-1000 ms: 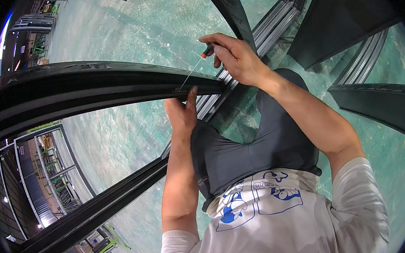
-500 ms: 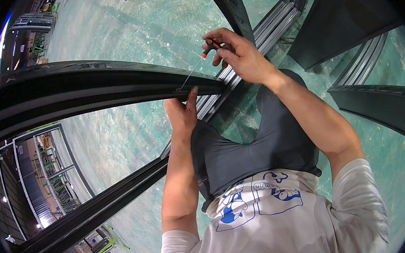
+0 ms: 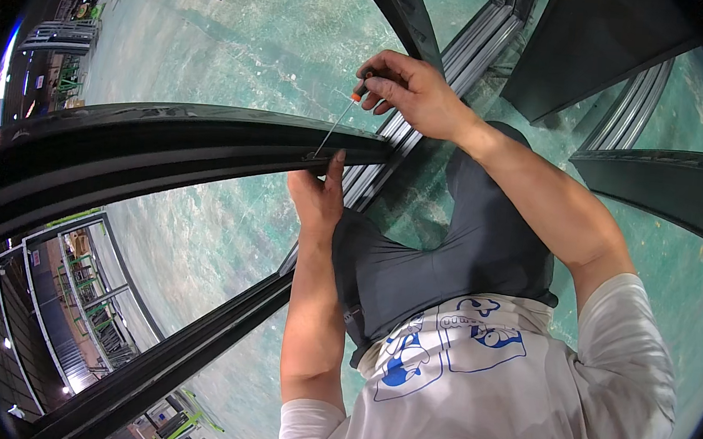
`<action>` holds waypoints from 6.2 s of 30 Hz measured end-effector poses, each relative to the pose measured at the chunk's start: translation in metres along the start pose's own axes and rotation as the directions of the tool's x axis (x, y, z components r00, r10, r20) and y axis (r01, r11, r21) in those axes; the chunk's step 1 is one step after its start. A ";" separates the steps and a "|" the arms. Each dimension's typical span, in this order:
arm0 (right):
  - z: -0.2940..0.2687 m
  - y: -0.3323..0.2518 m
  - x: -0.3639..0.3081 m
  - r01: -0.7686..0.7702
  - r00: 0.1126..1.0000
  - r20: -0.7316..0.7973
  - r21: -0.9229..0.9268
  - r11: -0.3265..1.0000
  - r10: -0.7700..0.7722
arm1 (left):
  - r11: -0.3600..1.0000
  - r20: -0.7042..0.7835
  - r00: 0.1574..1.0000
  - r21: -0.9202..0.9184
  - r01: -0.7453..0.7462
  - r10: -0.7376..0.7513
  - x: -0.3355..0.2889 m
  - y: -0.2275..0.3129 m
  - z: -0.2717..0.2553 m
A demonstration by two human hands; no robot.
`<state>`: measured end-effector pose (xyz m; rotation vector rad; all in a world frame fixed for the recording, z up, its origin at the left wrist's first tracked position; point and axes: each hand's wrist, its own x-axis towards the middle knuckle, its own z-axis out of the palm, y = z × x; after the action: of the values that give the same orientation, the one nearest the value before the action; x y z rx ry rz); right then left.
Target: Assembling and securing components of metal window frames using a screwdriver.
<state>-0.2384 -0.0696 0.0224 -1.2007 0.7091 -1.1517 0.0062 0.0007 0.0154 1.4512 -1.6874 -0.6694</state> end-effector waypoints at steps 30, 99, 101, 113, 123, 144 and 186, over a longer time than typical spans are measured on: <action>0.009 -0.011 -0.002 -0.018 0.995 -0.099 -0.094 0.995 0.008 | 0.996 -0.084 0.996 0.084 0.001 0.006 -0.006 -0.008 0.012; 0.008 -0.018 -0.001 0.045 0.995 -0.075 -0.302 0.952 -0.071 | 0.926 -0.183 0.951 0.331 -0.181 0.251 -0.005 -0.022 0.017; 0.007 -0.017 -0.001 0.043 0.994 -0.080 -0.308 0.951 -0.071 | 0.940 -0.180 0.956 0.293 -0.173 0.232 -0.004 -0.024 0.019; 0.002 -0.008 -0.001 0.135 0.974 -0.101 -0.472 0.871 -0.205 | 0.942 -0.208 0.948 0.285 -0.177 0.241 -0.007 -0.032 0.025; 0.007 -0.028 -0.004 -0.006 0.995 -0.089 -0.546 0.838 -0.051 | 0.921 -0.218 0.939 0.347 -0.178 0.264 -0.011 -0.039 0.026; 0.018 -0.020 -0.002 0.148 0.934 -0.115 -0.740 0.657 -0.340 | 0.978 -0.244 0.960 0.187 -0.092 0.137 -0.008 -0.026 0.028; 0.027 0.017 -0.009 -0.025 0.870 -0.359 -0.717 0.697 -0.338 | 0.993 -0.131 0.985 -0.021 -0.120 0.116 -0.014 -0.027 0.018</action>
<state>-0.2122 -0.0526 0.0116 -1.6634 1.5544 -1.3930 0.0062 0.0070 -0.0192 1.3343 -1.6417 -0.5213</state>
